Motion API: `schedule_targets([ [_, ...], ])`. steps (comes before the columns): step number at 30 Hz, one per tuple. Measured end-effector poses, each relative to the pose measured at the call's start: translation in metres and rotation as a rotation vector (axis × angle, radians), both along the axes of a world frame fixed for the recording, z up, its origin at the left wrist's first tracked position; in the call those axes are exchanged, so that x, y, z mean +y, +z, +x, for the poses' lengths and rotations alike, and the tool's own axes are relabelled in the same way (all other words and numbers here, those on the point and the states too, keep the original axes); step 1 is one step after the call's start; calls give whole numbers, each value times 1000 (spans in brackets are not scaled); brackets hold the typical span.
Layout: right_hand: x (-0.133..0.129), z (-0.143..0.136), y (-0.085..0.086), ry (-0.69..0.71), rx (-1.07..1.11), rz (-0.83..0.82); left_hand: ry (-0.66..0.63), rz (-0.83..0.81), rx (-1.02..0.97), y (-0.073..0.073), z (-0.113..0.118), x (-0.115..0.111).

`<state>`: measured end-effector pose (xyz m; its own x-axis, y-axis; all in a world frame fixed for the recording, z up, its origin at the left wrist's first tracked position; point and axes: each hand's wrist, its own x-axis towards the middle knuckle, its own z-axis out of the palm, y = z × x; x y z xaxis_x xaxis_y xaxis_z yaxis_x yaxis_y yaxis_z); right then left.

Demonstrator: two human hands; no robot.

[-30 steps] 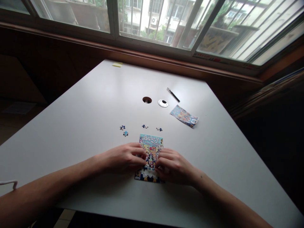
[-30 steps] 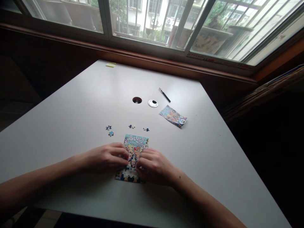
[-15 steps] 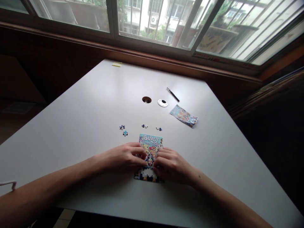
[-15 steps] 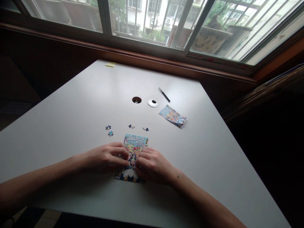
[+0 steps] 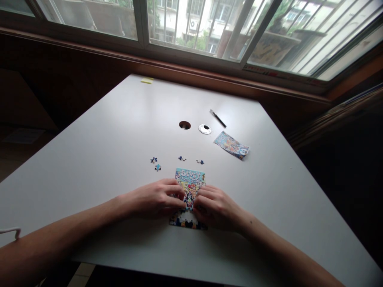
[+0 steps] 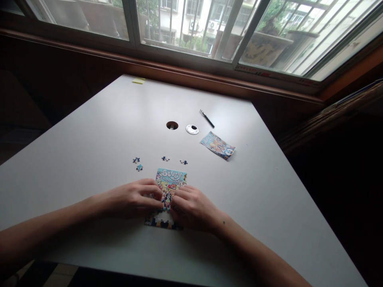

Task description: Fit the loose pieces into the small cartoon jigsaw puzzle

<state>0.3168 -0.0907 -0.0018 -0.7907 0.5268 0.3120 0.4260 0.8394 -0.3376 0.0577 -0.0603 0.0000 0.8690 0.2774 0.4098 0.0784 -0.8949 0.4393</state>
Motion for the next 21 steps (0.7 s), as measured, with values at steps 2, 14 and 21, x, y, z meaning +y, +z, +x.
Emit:
schedule_targets([
  [2, 0, 0, 0, -6, 7, 3, -1, 6, 1, -1, 0, 0],
  [14, -1, 1, -1, 41, -23, 16, -5, -13, -12, -1, 1, 1],
  [21, 0, 3, -1, 56, -22, 7, -4, -21, -3, -4, 0, 1],
])
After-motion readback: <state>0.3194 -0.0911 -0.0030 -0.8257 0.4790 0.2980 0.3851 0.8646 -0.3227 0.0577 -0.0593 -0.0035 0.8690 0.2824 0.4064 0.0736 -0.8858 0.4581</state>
